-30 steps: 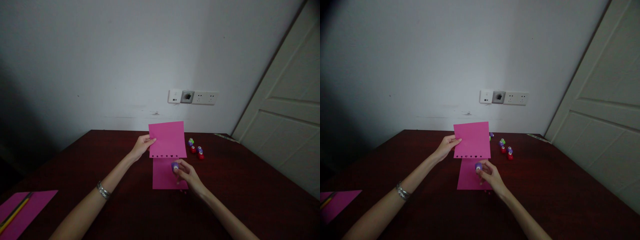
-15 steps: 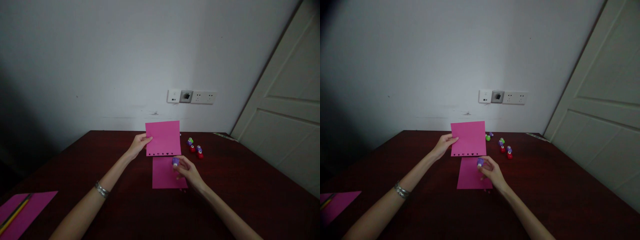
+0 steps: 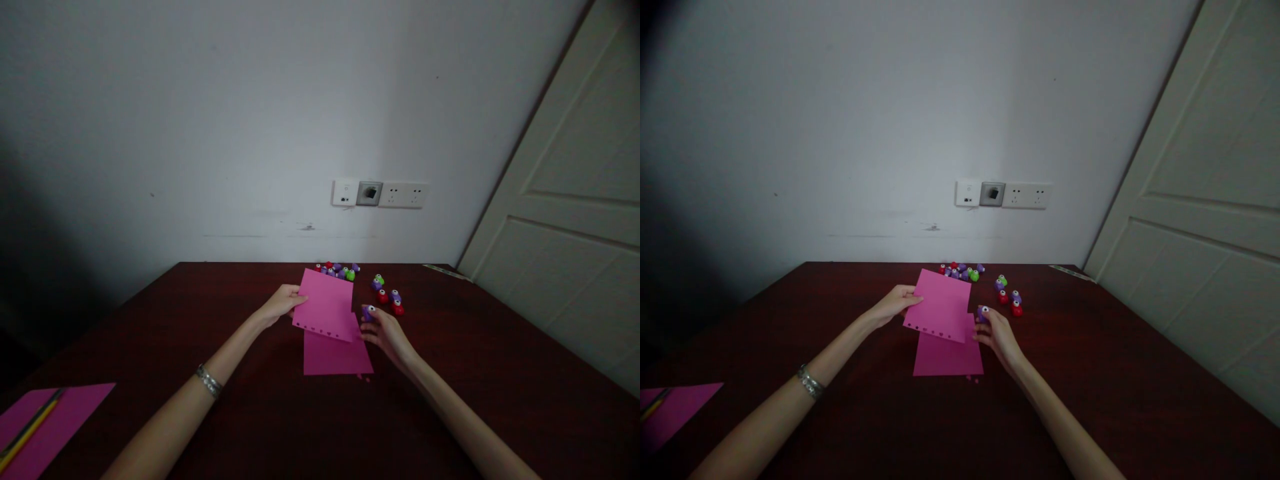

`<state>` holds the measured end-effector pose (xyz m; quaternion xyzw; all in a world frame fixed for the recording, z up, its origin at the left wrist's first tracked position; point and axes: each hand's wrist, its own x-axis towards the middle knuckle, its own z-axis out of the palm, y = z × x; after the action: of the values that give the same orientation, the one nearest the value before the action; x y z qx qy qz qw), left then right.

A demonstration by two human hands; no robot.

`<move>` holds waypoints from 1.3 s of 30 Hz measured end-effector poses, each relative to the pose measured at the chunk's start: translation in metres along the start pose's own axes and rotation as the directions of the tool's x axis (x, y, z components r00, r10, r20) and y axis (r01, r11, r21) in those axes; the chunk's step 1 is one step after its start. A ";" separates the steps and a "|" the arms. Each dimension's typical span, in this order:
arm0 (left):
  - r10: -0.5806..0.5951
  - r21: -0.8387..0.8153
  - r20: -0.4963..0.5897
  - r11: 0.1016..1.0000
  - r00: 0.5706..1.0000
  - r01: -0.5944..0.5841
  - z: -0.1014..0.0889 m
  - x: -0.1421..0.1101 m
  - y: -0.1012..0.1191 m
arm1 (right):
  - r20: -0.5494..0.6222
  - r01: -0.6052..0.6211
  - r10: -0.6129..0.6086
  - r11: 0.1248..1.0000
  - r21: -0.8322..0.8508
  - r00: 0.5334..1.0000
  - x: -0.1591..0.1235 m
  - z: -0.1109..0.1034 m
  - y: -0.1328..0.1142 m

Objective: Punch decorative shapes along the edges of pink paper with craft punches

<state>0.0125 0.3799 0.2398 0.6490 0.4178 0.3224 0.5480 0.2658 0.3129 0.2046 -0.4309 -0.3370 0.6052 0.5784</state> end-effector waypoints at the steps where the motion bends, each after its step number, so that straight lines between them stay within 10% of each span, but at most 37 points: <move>1: -0.013 0.006 0.003 1.000 1.000 0.013 0.002 0.000 -0.003 | -0.007 -0.003 0.003 1.000 0.004 1.000 0.000 -0.001 -0.001; 9: -0.142 0.051 0.012 0.989 0.990 0.141 0.022 -0.003 -0.017 | -0.097 0.111 -0.132 0.973 -0.202 0.986 0.004 -0.009 0.000; 17: -0.285 0.485 0.070 0.847 0.956 0.217 0.016 -0.001 -0.027 | -0.021 0.211 -0.258 0.834 -0.510 0.966 0.010 -0.017 0.007; 28: -0.231 0.772 -0.088 0.600 0.969 0.213 0.016 -0.006 -0.019 | 0.141 0.319 -0.385 0.449 -0.835 0.912 0.013 -0.031 -0.003; 39: -0.217 0.805 -0.078 0.562 0.973 0.190 0.014 -0.005 -0.021 | 0.071 0.122 -0.394 0.108 -0.987 0.917 0.024 -0.069 -0.019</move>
<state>0.0186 0.3701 0.2163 0.7787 0.5820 0.0226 0.2332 0.3376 0.3325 0.1913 -0.6949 -0.6529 0.0822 0.2899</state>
